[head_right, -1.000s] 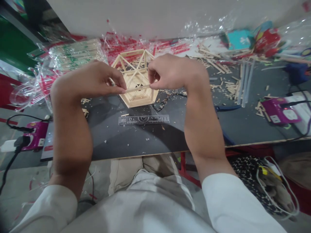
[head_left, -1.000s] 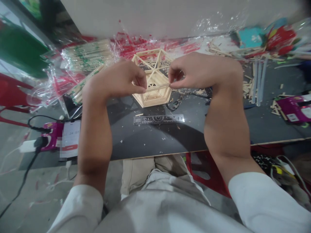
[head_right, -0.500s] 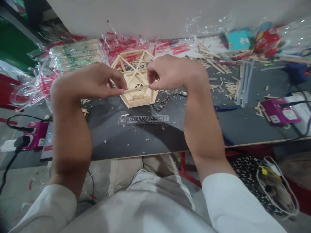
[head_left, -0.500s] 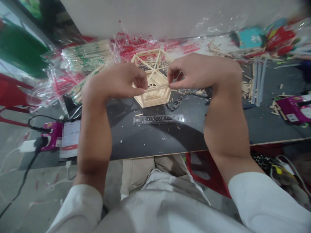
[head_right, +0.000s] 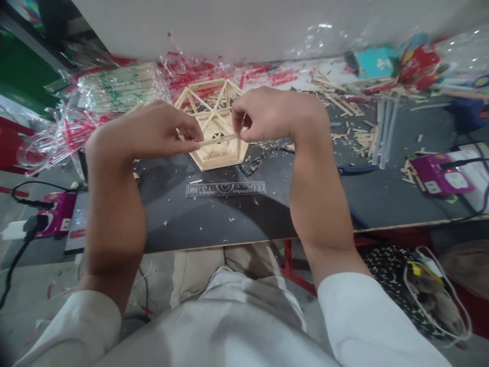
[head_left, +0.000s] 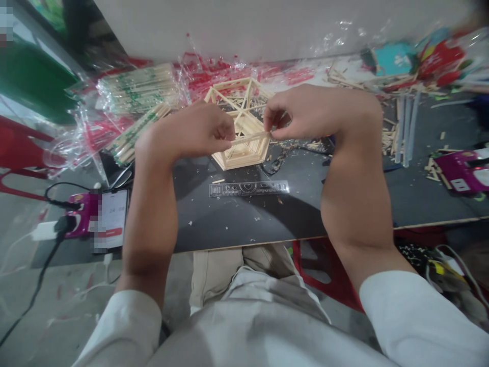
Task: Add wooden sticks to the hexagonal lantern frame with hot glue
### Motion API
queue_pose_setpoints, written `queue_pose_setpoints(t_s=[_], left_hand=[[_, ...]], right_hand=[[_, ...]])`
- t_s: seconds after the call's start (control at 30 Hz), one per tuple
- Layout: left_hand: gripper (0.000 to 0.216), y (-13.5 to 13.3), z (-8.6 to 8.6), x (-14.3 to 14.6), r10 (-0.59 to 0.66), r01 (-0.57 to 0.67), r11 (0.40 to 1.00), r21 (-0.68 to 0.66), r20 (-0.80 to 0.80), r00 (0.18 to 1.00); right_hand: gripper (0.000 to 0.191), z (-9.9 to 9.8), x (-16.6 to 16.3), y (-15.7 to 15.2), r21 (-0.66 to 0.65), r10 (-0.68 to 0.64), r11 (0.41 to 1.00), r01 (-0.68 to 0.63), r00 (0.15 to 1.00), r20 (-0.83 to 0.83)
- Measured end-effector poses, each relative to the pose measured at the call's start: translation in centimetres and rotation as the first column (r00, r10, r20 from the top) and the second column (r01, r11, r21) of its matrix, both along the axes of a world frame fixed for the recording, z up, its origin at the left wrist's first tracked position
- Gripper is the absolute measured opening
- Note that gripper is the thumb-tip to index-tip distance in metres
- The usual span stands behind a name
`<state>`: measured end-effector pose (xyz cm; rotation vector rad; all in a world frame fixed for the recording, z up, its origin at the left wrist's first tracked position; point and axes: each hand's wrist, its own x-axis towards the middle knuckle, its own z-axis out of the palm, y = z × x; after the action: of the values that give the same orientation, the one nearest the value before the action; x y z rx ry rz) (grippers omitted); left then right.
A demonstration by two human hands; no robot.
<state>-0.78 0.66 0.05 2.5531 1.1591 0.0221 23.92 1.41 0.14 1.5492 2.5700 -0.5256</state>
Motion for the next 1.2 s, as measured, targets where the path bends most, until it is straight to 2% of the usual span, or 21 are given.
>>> queue_pose_setpoints(t_s=[0.13, 0.23, 0.4, 0.57, 0.8, 1.07, 1.2], left_hand=[[0.01, -0.2, 1.0, -0.9, 0.058, -0.058, 0.998, 0.016, 0.012, 0.998], [0.013, -0.2, 1.2, -1.5, 0.072, -0.074, 0.997, 0.038, 0.056, 0.996], [0.023, 0.7, -0.2, -1.5, -0.023, 0.023, 1.0, 0.015, 0.06, 0.998], [0.027, 1.5, -1.0, -1.4, -0.062, 0.061, 0.998, 0.022, 0.053, 0.997], [0.016, 1.1, -0.5, -1.0, -0.057, 0.052, 0.997, 0.055, 0.105, 0.993], [0.021, 0.4, 0.1, -0.4, 0.002, -0.002, 1.0, 0.001, 0.14, 0.99], [0.019, 0.1, 0.3, -0.6, 0.005, -0.005, 1.0, 0.0, 0.162, 0.987]], right_hand=[[0.015, -0.2, 0.4, 0.3, -0.018, 0.009, 1.0, -0.01, 0.999, -0.035], [0.012, -0.4, 0.7, 0.4, -0.046, -0.001, 0.999, -0.003, 0.997, -0.078], [0.016, -0.5, 0.7, 0.6, -0.055, -0.022, 0.998, 0.016, 0.992, -0.121], [0.017, -0.6, 0.6, 0.5, -0.067, -0.024, 0.998, 0.016, 0.993, -0.113], [0.039, -0.6, 0.7, 0.4, -0.079, -0.085, 0.994, 0.077, 0.99, -0.116], [0.018, -0.6, 0.6, 0.4, -0.037, -0.034, 0.999, 0.032, 0.998, -0.058], [0.016, -0.4, 0.5, 0.3, -0.024, -0.014, 1.0, 0.013, 0.999, -0.033]])
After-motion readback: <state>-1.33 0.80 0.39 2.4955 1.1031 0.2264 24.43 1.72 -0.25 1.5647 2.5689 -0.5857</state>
